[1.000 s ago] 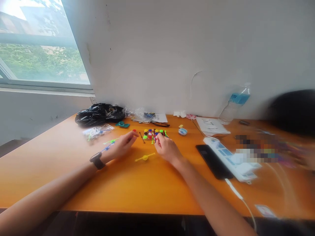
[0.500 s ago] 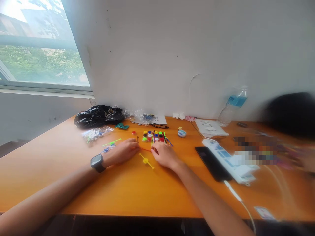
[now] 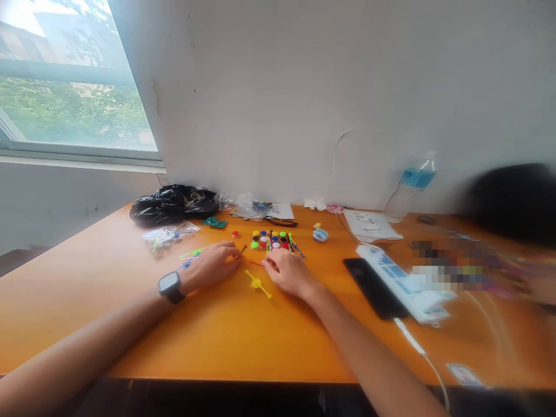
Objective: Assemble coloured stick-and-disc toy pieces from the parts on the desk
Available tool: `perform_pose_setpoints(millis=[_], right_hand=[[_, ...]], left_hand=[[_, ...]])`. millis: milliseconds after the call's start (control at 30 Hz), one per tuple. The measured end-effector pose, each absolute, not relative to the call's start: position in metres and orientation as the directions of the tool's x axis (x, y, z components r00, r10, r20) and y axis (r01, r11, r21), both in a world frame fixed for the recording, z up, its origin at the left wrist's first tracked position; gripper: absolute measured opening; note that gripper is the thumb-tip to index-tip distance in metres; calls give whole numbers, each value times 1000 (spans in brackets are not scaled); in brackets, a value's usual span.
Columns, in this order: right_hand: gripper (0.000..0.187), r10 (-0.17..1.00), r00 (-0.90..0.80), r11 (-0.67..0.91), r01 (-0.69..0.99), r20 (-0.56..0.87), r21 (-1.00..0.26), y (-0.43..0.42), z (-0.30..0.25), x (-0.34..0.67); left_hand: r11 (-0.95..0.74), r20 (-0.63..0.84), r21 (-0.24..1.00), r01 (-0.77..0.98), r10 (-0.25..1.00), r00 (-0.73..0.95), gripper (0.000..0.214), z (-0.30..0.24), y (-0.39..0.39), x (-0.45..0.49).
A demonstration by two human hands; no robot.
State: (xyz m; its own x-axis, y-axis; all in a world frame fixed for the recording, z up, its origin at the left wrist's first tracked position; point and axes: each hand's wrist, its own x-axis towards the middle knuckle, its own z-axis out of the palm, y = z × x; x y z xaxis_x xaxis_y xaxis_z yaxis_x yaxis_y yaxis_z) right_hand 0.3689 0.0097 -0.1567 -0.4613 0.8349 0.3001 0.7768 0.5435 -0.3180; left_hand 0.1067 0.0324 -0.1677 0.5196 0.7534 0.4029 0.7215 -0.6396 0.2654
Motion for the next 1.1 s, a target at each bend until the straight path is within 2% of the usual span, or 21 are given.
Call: perform_pose_setpoints(millis=[167, 300, 367, 433, 500, 567, 667, 800, 900, 967, 1033, 1100], right_hand=[[24, 818, -482, 569, 761, 315, -311, 10, -158, 369], [17, 796, -488, 598, 725, 358, -341, 7, -156, 367], [19, 773, -482, 627, 679, 412, -381, 4, -153, 365], [35, 740, -487, 667, 623, 465, -409, 1, -152, 363], [43, 705, -498, 704, 575, 505, -416, -2, -151, 360], [36, 669, -521, 741, 530, 530, -414, -2, -151, 358], [22, 623, -573, 782, 464, 532, -416, -1, -152, 356], [23, 637, -576, 771, 453, 513, -448, -2, -153, 356], [23, 680, -529, 730, 422, 507, -538, -3, -156, 355], [23, 747, -465, 647, 344, 475, -680, -2, -158, 353], [24, 824, -415, 490, 185, 385, -852, 0, -160, 351], [28, 872, -398, 318, 15, 287, -948, 2, -160, 351]], left_hand=[[-584, 389, 319, 747, 799, 459, 12, -171, 33, 103], [-579, 442, 428, 694, 804, 398, 18, -171, 34, 103], [-603, 487, 548, 581, 794, 365, 12, -168, 32, 105], [-601, 482, 682, 416, 798, 361, 9, -163, 29, 108], [-538, 422, 802, 260, 818, 390, 15, -156, 22, 113], [-425, 335, 895, 134, 839, 429, 20, -151, 16, 117], [-250, 230, 968, -19, 857, 462, 25, -147, 10, 121], [-105, 175, 979, -176, 874, 453, 16, -149, 12, 122], [-52, 164, 964, -260, 886, 434, 19, -152, 16, 122], [-75, 180, 965, -252, 888, 423, 31, -153, 15, 123], [-112, 196, 969, -220, 890, 411, 39, -152, 14, 124], [-130, 196, 973, -192, 904, 380, 39, -152, 12, 124]])
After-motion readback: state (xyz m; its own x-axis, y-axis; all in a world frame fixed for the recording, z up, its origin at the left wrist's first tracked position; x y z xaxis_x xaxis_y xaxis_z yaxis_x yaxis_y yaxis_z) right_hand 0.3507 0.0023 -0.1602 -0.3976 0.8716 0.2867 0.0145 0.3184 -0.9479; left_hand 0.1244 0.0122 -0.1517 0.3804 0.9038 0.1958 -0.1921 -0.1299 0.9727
